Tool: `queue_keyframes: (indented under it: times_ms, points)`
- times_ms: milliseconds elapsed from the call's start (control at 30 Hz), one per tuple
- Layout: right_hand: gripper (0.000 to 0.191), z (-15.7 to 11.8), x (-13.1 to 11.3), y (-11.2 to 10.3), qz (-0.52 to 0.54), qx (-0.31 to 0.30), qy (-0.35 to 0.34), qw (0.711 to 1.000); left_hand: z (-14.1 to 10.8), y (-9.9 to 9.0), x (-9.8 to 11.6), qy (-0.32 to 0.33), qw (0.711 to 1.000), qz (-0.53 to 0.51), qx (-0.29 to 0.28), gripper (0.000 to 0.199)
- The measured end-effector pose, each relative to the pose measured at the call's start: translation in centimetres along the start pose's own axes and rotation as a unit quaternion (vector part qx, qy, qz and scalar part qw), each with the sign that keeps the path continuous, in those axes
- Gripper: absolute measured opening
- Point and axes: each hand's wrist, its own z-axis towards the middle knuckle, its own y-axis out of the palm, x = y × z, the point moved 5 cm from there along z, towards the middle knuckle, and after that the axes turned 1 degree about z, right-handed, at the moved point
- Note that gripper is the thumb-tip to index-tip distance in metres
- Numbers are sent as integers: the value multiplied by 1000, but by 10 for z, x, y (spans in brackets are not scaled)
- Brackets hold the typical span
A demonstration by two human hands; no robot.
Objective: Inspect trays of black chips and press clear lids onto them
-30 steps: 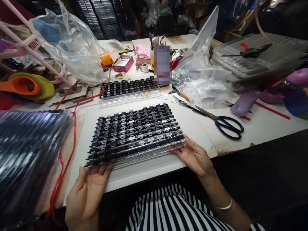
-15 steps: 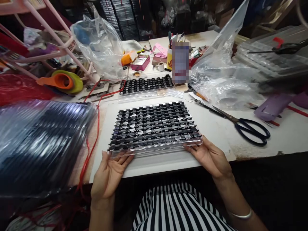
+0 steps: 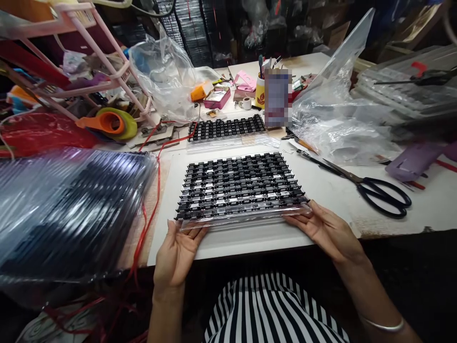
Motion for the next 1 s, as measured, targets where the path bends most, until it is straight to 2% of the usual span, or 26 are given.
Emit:
queue_keyframes:
  times_ms: [200, 500, 1000]
  points:
    - [26, 1, -7, -6, -111, 28, -39, 993, -1, -1, -1, -6, 1000, -22, -17, 38]
    - [30, 7, -9, -9, -154, 77, -138, 975, -1, 1, 1, -4, 998, -5, -56, 45]
    - [30, 9, -6, -8, -120, 72, -211, 967, -1, 2, 3, 8, 1000, 9, 14, 45]
